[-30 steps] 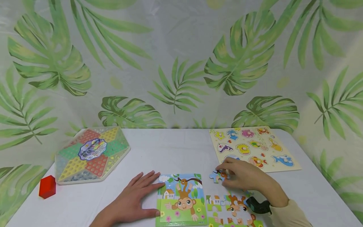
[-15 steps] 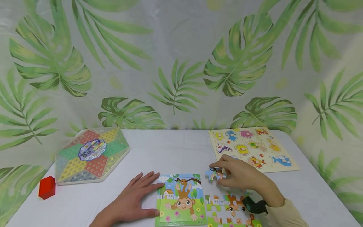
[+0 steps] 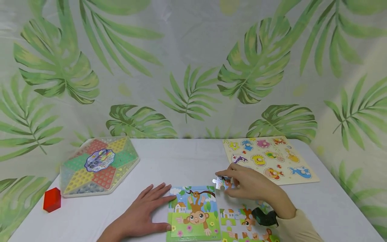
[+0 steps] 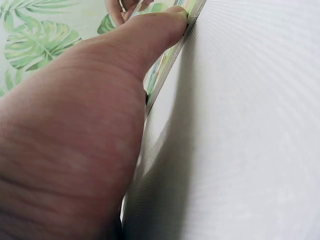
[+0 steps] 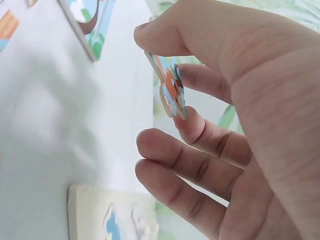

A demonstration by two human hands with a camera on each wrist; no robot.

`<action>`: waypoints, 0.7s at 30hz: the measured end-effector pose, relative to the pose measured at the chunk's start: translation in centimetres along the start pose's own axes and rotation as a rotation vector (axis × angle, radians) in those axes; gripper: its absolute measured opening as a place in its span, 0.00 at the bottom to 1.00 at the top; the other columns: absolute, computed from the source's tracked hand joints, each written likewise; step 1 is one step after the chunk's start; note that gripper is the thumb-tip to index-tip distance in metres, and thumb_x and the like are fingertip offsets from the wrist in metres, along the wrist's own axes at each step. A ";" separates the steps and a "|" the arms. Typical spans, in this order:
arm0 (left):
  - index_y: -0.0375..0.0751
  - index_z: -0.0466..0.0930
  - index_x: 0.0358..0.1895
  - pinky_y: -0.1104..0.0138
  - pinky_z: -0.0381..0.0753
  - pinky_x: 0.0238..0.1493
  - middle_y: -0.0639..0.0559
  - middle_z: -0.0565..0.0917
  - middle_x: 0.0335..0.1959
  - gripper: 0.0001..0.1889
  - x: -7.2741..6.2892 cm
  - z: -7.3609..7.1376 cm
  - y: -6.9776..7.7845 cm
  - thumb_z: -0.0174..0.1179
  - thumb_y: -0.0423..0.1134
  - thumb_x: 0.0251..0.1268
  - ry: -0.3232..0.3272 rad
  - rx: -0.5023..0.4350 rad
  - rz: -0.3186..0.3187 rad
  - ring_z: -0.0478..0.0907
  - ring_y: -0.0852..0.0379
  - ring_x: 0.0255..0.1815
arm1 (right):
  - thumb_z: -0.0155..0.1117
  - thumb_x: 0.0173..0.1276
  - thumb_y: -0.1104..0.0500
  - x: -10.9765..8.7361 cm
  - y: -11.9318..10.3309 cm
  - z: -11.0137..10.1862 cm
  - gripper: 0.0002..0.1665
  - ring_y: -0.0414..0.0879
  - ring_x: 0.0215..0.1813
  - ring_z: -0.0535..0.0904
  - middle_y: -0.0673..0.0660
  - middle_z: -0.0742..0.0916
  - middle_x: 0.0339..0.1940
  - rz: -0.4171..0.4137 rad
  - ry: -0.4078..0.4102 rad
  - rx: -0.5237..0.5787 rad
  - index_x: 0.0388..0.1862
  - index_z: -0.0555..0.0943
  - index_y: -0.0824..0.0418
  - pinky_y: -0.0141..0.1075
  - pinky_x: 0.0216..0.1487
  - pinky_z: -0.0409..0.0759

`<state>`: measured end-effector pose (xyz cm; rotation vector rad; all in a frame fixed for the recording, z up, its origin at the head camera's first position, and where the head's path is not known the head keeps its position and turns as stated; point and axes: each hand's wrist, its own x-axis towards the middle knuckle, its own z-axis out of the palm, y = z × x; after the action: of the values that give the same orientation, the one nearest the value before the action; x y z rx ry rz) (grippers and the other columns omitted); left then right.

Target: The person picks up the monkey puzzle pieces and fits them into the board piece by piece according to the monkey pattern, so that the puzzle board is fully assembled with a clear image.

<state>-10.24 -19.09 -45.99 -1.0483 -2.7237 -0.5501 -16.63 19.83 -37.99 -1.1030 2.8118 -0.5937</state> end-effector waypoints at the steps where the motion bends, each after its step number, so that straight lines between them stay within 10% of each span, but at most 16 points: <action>1: 0.61 0.74 0.72 0.63 0.40 0.78 0.53 0.69 0.79 0.40 0.0 0.0 0.0 0.60 0.75 0.60 0.002 0.002 0.002 0.64 0.45 0.80 | 0.71 0.66 0.53 0.1 -0.1 0.0 0.29 0.31 0.29 0.68 0.43 0.78 0.39 -0.006 0.000 0.002 0.67 0.82 0.50 0.26 0.27 0.71; 21: 0.61 0.74 0.72 0.54 0.47 0.77 0.52 0.68 0.79 0.40 0.1 0.0 0.0 0.61 0.75 0.60 -0.024 -0.018 -0.016 0.62 0.45 0.80 | 0.69 0.71 0.49 2.6 -2.5 0.4 0.26 0.34 0.31 0.72 0.45 0.80 0.45 -0.063 -0.028 0.014 0.68 0.82 0.47 0.26 0.27 0.72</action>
<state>-10.31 -19.02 -45.95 -1.0453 -2.7549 -0.5698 -16.87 16.33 -37.23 -1.1911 2.7543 -0.5965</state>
